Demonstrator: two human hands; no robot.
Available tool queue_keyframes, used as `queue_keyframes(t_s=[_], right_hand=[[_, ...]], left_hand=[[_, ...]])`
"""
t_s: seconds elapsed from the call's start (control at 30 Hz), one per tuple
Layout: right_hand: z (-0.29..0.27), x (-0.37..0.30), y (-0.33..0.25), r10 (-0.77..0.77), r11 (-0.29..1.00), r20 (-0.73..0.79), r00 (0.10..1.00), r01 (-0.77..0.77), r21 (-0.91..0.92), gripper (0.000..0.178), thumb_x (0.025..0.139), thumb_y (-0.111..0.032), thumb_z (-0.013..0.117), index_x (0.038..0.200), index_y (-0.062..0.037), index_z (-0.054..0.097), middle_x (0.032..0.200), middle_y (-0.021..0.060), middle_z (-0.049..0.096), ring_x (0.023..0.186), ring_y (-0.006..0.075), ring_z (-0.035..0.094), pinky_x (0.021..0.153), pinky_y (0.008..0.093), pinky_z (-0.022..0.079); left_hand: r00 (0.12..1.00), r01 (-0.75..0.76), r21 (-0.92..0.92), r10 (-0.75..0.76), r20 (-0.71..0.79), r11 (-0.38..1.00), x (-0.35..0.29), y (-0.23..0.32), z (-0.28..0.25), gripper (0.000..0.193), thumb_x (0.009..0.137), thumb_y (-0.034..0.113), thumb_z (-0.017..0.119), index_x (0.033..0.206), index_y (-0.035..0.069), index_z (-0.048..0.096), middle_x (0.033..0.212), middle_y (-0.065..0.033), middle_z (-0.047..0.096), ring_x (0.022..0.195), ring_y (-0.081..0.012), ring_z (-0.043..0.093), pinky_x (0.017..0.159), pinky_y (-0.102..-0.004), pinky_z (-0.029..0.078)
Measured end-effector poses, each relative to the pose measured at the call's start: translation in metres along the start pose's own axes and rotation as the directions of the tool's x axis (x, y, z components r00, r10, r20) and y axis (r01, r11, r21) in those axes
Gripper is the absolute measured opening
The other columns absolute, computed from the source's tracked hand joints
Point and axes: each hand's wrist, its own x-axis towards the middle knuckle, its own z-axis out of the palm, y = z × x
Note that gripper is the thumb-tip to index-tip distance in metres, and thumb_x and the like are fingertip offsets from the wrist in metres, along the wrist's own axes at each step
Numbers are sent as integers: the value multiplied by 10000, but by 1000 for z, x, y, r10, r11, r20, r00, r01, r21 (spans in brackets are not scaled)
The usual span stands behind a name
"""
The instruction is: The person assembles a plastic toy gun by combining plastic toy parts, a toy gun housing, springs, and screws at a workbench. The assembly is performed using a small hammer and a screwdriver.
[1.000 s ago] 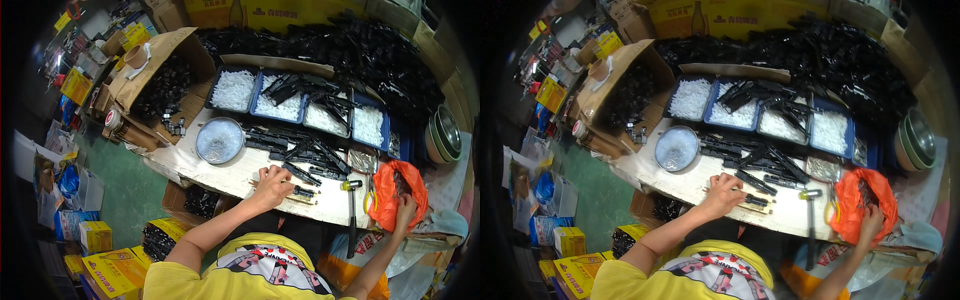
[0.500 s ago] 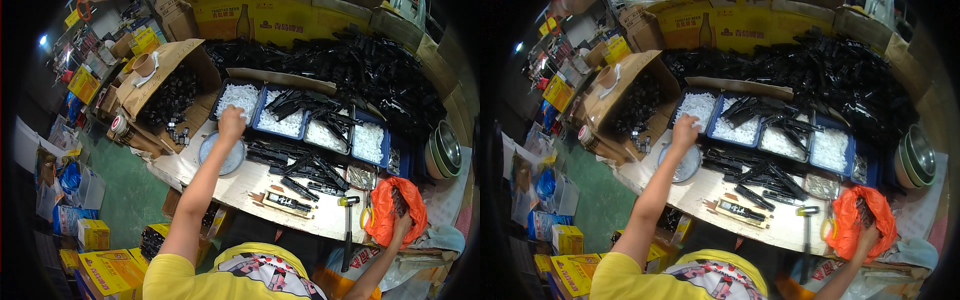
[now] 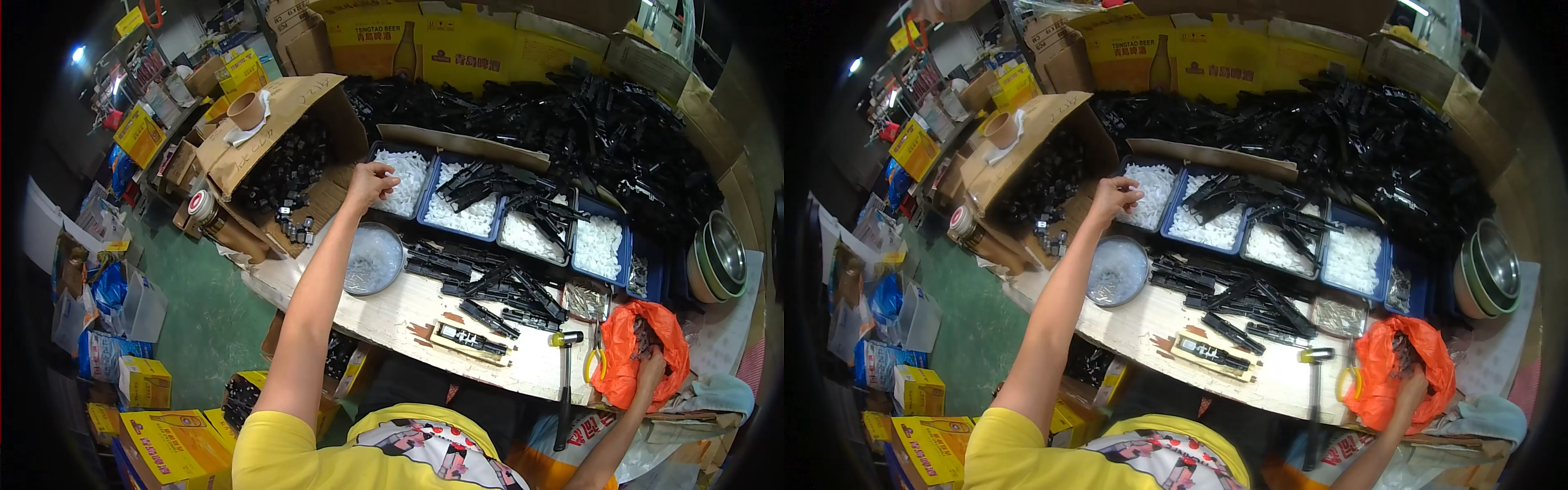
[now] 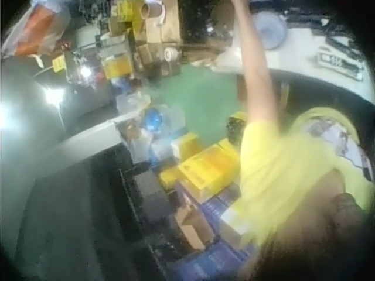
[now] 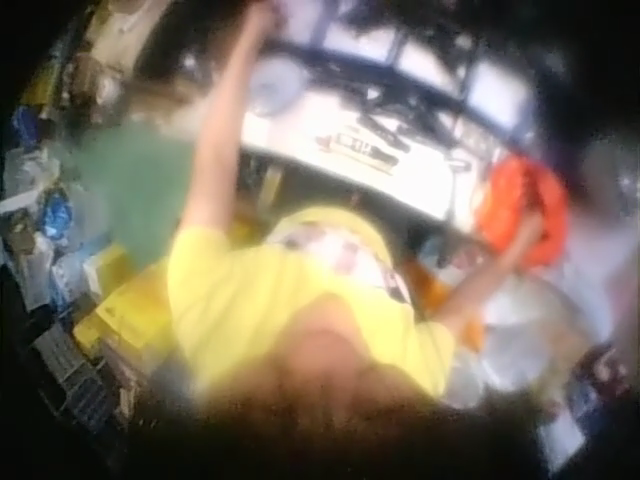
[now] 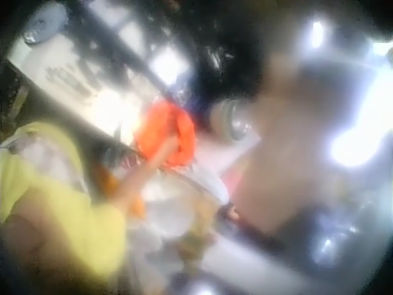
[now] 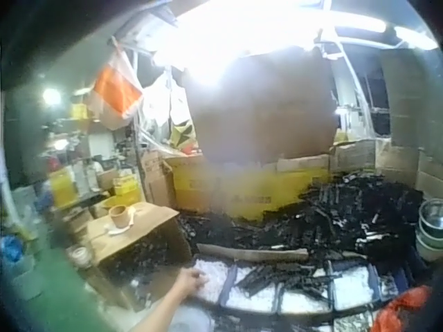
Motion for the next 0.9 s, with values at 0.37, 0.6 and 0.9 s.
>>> queue_keyframes(t_s=[0.37, 0.6, 0.9], right_hand=[[12, -1, 16, -55, 899, -176, 983, 126, 421, 107, 801, -74, 562, 799, 25, 521, 617, 104, 511, 550, 192, 490, 539, 314, 391], [46, 15, 60, -3, 520, -50, 999, 45, 853, 125, 907, -187, 483, 872, -68, 480, 657, -15, 484, 517, 76, 443, 470, 207, 359], [-3, -20, -26, -58, 488, -47, 997, 69, 870, 148, 893, -86, 494, 1029, -30, 503, 867, -4, 526, 708, 43, 472, 604, 174, 391]], left_hand=[[721, -530, 657, 692, 17, 536, 1, -14, -12, 114, 716, -39, 611, 820, -9, 647, 746, -100, 547, 607, -191, 588, 522, -280, 470], [925, -325, 154, 347, -155, 933, -86, 27, -23, 115, 697, 6, 644, 812, 8, 645, 742, -114, 546, 616, -224, 569, 570, -309, 451], [923, -257, 474, 360, -137, 842, -180, -38, -16, 128, 674, -37, 624, 795, -2, 643, 745, -126, 581, 686, -276, 585, 604, -347, 465]])
